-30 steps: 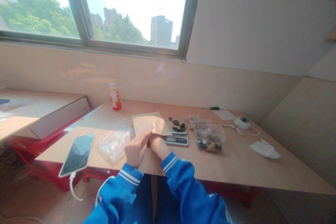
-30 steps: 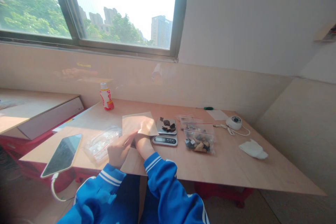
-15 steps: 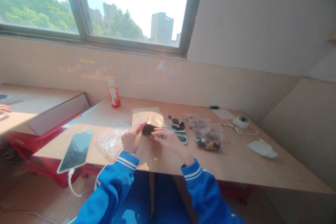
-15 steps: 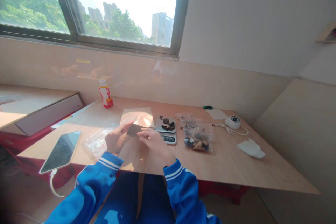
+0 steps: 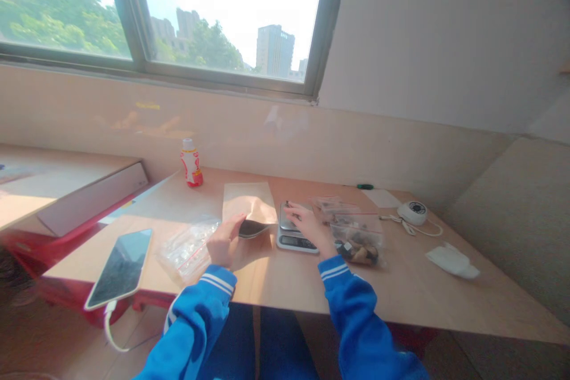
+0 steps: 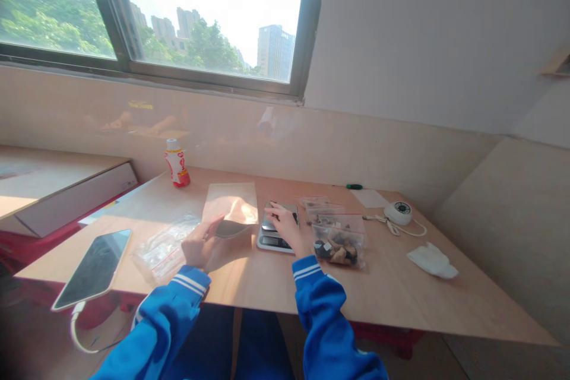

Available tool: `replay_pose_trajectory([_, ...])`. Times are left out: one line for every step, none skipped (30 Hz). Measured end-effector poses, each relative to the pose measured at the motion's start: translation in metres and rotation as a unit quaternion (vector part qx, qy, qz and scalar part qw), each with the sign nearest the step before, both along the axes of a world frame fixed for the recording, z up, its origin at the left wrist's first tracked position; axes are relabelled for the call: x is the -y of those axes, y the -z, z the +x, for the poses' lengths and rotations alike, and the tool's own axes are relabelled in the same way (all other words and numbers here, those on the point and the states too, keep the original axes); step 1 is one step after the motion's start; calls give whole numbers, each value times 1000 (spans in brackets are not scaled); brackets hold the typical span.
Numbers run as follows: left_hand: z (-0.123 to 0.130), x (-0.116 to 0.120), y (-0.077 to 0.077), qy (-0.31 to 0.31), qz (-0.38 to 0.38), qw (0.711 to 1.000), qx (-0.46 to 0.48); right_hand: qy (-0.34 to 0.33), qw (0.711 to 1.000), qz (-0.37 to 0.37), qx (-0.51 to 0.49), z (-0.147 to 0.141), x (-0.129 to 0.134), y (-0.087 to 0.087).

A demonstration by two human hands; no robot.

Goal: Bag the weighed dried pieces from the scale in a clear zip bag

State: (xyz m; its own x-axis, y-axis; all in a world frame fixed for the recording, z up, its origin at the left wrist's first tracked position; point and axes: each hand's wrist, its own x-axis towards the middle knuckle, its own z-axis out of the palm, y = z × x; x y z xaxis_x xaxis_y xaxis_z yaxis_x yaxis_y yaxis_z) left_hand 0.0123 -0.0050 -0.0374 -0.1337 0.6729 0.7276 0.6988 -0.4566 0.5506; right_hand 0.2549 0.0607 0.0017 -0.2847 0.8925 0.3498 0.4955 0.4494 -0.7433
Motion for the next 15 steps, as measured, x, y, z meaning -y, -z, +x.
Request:
replay_pose_trajectory([-3, -1, 5, 14, 10, 1000, -8, 4, 1000, -1, 26, -3, -4, 1])
replay_pose_trajectory([-5, -2, 10, 22, 19, 999, -15, 5, 999, -3, 50, -6, -8, 2])
replay_pose_trajectory([-7, -3, 13, 26, 24, 999, -20, 7, 998, -4, 70, -9, -10, 2])
replay_pose_trajectory([-8, -3, 16, 27, 27, 999, -23, 6, 996, -5, 87, -11, -11, 2])
replay_pose_trajectory([-9, -4, 18, 27, 29, 999, -23, 4, 995, -7, 99, -12, -11, 2])
replay_pose_trajectory([-10, -5, 19, 27, 29, 999, -23, 2, 994, -6, 107, -13, -11, 2])
replay_pose_trajectory([-10, -5, 20, 27, 28, 999, -22, 0, 994, -5, 110, -13, -11, 2])
replay_pose_trajectory([-10, -5, 21, 28, 26, 999, -22, 0, 994, -2, 107, -12, -10, 3])
replay_pose_trajectory([-10, -6, 22, 27, 25, 999, -21, 0, 995, 0, 101, -12, -10, 3])
replay_pose_trajectory([-10, -6, 22, 27, 24, 999, -18, 2, 996, 1, 90, -11, -9, 4])
replay_pose_trajectory([-10, -6, 22, 27, 24, 999, -15, 4, 997, 0, 77, -10, -9, 5])
replay_pose_trajectory([-10, -6, 23, 29, 25, 999, -11, 5, 998, -1, 62, -8, -9, 5])
replay_pose_trajectory([-10, -6, 23, 30, 28, 999, -8, 4, 999, -3, 45, -6, -9, 6])
replay_pose_trajectory([-10, -6, 23, 31, 33, 999, -7, 5, 1000, -4, 28, -4, -10, 6])
replay_pose_trajectory([-10, -6, 22, 30, 39, 999, -7, 7, 1000, -4, 10, -1, -10, 7])
